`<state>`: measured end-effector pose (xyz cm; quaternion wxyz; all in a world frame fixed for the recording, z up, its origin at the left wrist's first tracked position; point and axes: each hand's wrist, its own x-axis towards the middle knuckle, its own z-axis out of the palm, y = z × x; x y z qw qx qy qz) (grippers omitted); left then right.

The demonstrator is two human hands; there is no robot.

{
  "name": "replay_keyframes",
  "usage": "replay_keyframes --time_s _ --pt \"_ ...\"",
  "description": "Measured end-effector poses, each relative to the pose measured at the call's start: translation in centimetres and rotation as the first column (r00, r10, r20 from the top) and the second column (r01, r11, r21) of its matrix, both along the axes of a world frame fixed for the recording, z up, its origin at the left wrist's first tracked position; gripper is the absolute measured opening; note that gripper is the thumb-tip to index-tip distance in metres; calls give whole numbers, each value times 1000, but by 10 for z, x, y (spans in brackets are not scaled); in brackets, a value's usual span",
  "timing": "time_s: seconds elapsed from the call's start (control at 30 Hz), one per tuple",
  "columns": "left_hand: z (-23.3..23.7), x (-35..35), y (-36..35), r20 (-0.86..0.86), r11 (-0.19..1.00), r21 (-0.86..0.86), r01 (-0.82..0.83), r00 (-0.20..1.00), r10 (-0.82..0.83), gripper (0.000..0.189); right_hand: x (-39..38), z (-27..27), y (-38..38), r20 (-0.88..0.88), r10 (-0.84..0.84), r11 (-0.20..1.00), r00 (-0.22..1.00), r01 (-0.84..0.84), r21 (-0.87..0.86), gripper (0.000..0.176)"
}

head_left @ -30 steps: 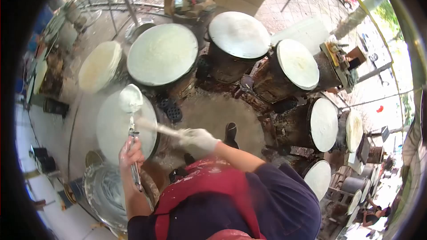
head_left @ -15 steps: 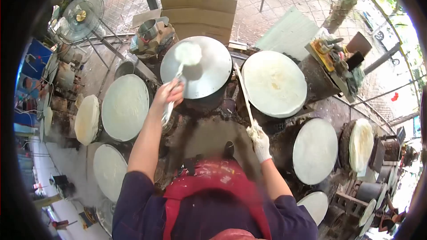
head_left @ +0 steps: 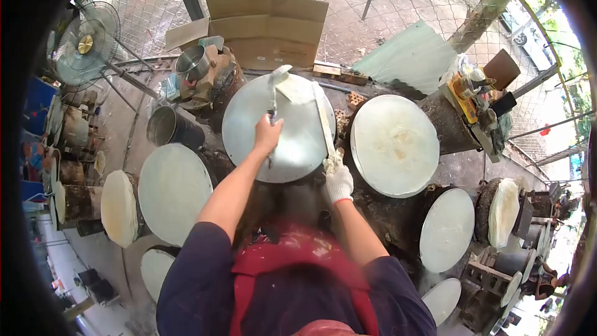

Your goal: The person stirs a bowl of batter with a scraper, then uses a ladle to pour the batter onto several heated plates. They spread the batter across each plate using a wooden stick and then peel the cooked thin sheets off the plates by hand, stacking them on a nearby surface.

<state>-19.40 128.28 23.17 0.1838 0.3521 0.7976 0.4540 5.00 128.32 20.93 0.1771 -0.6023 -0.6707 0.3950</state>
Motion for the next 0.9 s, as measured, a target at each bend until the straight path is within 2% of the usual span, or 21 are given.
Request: replay_keyframes --time_s 0.03,0.07,0.1,0.17,0.2,0.23,0.3,0.33,0.37,0.4,0.43,0.47,0.5,0.57,0.63,0.67,0.73,0.77,0.8,0.9 --pt "0 -15 -11 -49 1000 26 -3 999 4 29 -12 -42 -2 -413 -121 991 903 89 -95 29" --pt "7 -30 -22 -101 999 52 -1 995 6 29 -26 -66 -7 -738 -251 967 627 135 -214 26" --pt "13 -45 -31 -152 997 80 0 988 12 29 -50 -45 -10 -841 -406 909 358 60 -413 18" --pt "25 -72 -48 -275 971 239 -18 958 85 29 -82 -40 -8 -680 -145 979 719 7 -203 15" --pt "28 -86 -57 -330 948 317 -22 935 132 29 -95 15 -7 -536 -219 918 815 -15 -397 13" --pt "28 -103 -67 -297 939 343 -6 948 114 24 -96 21 -6 -451 -162 952 878 19 -306 14" --pt "46 -121 -92 -68 949 313 25 998 -4 17 -85 30 0 -247 -73 993 966 47 -110 16" --pt "61 -124 -106 98 959 283 26 994 -56 16 -72 -9 8 -679 -218 972 701 95 -214 19" --pt "75 -123 -120 265 965 259 26 959 -97 15 -72 -10 6 -711 -424 904 561 214 -370 20" --pt "85 -122 -134 458 970 244 -16 883 -101 14 -73 -17 2 -698 -371 917 613 122 -381 20" --pt "75 -124 -146 497 974 228 -18 862 -100 14 -81 -12 -3 -684 -319 918 656 34 -395 20" --pt "60 -126 -157 535 977 212 -22 839 -98 14 -92 -8 -8 -710 -311 897 632 -53 -439 25" --pt "50 -124 -170 573 981 195 -25 814 -93 13 -106 21 -11 -553 -209 903 807 -57 -426 25" --pt "58 -114 -191 622 995 98 -24 782 -43 12 -103 0 -3 -678 -147 913 720 -164 -373 25" --pt "65 -108 -212 653 999 43 -24 757 -10 11 -88 17 8 -593 -72 969 802 -84 -232 26" --pt "67 -107 -222 664 999 39 -34 747 0 11 -72 28 24 -525 -50 964 850 -96 -247 27" --pt "72 -100 -233 699 995 -5 -96 711 72 11 -43 -22 55 -679 -196 945 707 -48 -322 26" --pt "71 -96 -236 685 994 10 -111 725 74 12 -40 -34 55 -700 -165 957 694 -59 -284 27" --pt "68 -94 -237 669 992 29 -126 740 75 12 -59 -9 48 -680 -111 930 724 -166 -329 27" --pt "69 -87 -237 656 983 28 -180 745 118 13 -91 3 37 -562 -50 844 826 -266 -466 27"
